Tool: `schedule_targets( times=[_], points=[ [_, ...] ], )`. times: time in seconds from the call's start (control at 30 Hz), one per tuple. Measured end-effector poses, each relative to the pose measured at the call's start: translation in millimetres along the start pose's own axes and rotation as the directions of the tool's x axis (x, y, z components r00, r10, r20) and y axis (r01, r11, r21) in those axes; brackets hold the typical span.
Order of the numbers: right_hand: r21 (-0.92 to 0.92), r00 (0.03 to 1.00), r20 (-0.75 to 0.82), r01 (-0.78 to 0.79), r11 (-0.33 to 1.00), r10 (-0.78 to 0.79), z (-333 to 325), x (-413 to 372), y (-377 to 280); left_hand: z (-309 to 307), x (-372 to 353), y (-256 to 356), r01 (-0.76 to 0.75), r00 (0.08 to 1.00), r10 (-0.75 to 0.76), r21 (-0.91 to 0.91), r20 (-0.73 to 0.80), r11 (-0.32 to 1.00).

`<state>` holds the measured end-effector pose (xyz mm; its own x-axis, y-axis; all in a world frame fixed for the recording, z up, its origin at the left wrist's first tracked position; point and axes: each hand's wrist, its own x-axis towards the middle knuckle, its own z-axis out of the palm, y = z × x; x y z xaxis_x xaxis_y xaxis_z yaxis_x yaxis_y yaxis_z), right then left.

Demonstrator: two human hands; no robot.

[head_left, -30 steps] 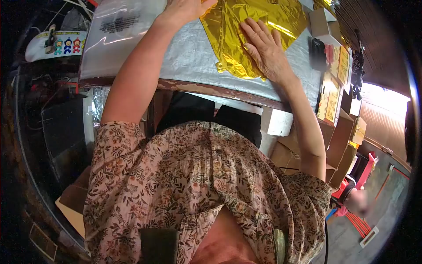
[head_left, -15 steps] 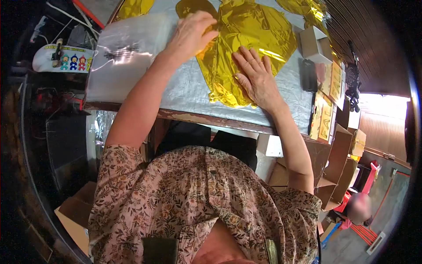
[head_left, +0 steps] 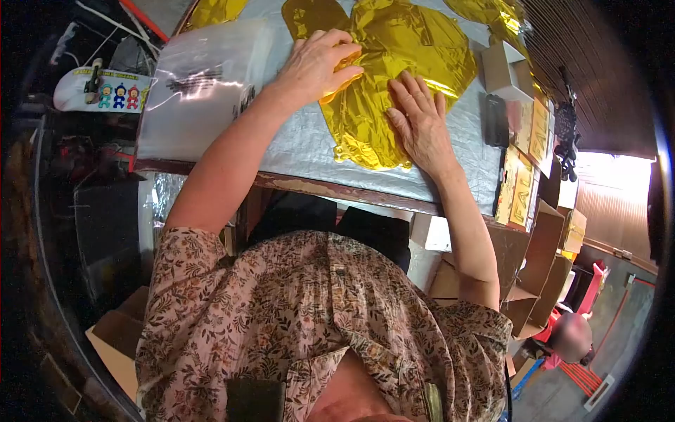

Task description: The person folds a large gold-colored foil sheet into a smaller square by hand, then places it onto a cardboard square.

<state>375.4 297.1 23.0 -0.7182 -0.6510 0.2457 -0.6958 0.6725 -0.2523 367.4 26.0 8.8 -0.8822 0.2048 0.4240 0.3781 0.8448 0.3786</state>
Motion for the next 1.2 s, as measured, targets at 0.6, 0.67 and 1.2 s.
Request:
schedule_targets(
  times=[0.6, 0.67, 1.2],
  points=[
    [-0.034, 0.997, -0.074, 0.021, 0.999, -0.024, 2.8, -0.7, 3.5, 3.9, -1.8, -2.5, -0.016, 0.999, 0.019, 0.056, -0.047, 0.998],
    [-0.022, 0.995, -0.092, 0.039, 0.999, -0.040, 3.5, -0.7, 5.0, 7.6, -0.2, -9.0, -0.071, 0.996, 0.076, 0.100, -0.044, 0.992],
    [-0.016, 0.993, -0.097, 0.064, 0.998, -0.066, 5.5, -1.4, 10.5, -21.4, 2.9, 15.8, 0.078, 0.996, -0.073, -0.090, 0.054, 0.993]
  ],
)
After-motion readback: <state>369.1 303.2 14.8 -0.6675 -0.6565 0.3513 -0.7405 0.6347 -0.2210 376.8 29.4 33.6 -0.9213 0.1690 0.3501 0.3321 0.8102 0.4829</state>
